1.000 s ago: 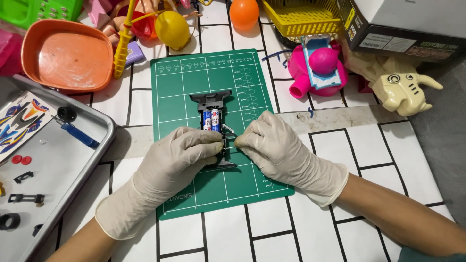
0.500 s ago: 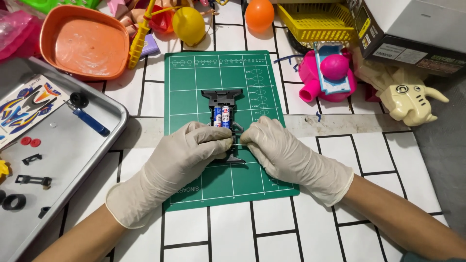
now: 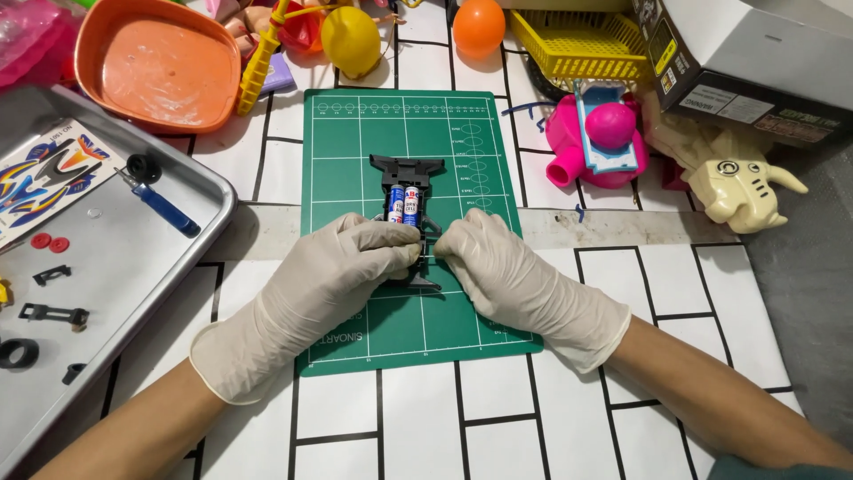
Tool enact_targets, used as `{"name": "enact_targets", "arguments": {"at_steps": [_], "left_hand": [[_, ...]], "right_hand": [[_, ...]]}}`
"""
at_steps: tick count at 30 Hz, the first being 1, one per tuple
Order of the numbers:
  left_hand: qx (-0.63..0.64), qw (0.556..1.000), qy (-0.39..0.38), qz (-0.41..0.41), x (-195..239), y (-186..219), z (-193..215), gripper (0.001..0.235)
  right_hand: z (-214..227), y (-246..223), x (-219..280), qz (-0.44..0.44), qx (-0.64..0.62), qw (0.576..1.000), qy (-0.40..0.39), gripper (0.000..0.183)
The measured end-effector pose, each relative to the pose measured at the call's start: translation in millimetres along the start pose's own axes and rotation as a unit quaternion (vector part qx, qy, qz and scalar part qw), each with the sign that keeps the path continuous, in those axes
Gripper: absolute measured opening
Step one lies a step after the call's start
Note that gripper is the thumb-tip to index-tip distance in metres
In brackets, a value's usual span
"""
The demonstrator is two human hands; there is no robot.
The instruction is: The person inserts two AA batteries into a black plastic chassis on a green cutting mat. They then attach a small green wheel to the rear axle and a black wheel to the front axle, securing both by hand. The person manipulates the wheels to ensure they are properly seated on the axles.
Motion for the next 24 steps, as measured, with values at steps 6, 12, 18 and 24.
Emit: {"name": "enact_targets", "arguments": {"at_steps": [6, 12, 18, 24], "left_hand": [[0.044, 0.999, 0.004, 0.014, -2.9, 3.3, 5.8, 0.036], [0.013, 1.0, 0.004, 0.013, -3.1, 2.9, 4.7, 0.036], [0.038, 0.999, 0.01, 0.033, -2.5, -0.1, 3.9, 0.034], [0.037, 0.999, 0.016, 0.018, -4.3, 2.1, 5.6, 0.026]], "right_hand": [[3.6, -2.9, -3.8, -0.006, -0.008, 1.0, -0.002, 0.018], [2.7, -5.0, -3.7, -0.055, -0.006, 0.998, -0.028, 0.014], [14.1, -10.1, -14.1, -0.116, -0.072, 0.988, -0.072, 0.012], [-5.1, 1.0, -4.9, 0.088, 0.179, 0.98, 0.013, 0.019]]}}
Point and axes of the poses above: each hand's wrist, its own x-axis away from the middle knuckle, its own z-axis out of the back of the hand, y = z × x, the point moved 2 cm from there along -x, towards the middle knuckle, and after that the axes turned 7 degrees about y, right-handed, at the moved point
